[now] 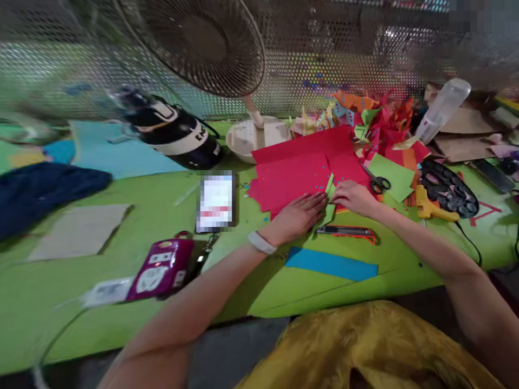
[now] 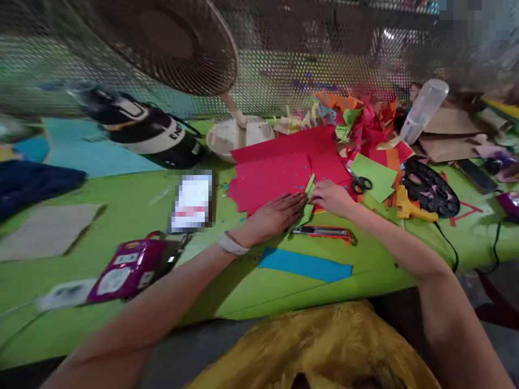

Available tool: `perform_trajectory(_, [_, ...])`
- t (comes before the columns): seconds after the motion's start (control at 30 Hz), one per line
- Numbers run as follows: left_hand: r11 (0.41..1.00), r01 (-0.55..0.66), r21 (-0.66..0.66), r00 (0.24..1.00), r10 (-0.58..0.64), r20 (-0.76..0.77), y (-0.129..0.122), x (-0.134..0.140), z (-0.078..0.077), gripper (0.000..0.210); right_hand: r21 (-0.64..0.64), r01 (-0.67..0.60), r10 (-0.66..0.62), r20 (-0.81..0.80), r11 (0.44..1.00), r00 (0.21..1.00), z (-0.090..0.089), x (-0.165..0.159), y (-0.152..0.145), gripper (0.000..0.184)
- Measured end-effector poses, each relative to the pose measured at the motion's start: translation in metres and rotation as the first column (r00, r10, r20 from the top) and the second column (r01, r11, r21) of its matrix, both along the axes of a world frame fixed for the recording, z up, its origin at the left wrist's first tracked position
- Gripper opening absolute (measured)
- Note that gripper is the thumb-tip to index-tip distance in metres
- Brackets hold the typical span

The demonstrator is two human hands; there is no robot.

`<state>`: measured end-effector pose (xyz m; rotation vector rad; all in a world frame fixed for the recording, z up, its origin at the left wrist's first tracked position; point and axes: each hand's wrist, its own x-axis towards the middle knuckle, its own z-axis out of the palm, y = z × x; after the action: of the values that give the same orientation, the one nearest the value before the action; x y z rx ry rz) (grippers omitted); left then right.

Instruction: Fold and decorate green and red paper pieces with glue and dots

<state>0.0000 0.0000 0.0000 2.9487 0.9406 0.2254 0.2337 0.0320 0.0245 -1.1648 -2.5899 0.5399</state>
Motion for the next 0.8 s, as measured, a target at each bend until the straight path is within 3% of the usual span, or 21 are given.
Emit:
perform_trajectory(0.13, [1.000,-0.026,-0.006,0.999,0.026,0.041,-0.002,0.000,-0.002,0.050,-0.031,0.046,-0.047,-0.049,0.998,0.998,-0.004,-0.001,0.002,0.010])
perform_trajectory(0.33, [0.999,-0.053,-0.001,0.996,0.053,0.071,-0.009,0.003,0.002,0.050,-0.020,0.214,-0.215,-0.138,0.977,0.967,-0.011,-0.007,-0.011,0.010])
perform_trajectory(0.8, [0.996,-0.090,-0.006,0.976,0.089,0.198,-0.020,0.003,0.002,0.043,0.002,0.276,-0.271,-0.196,0.961,0.943,-0.011,-0.013,-0.023,0.007])
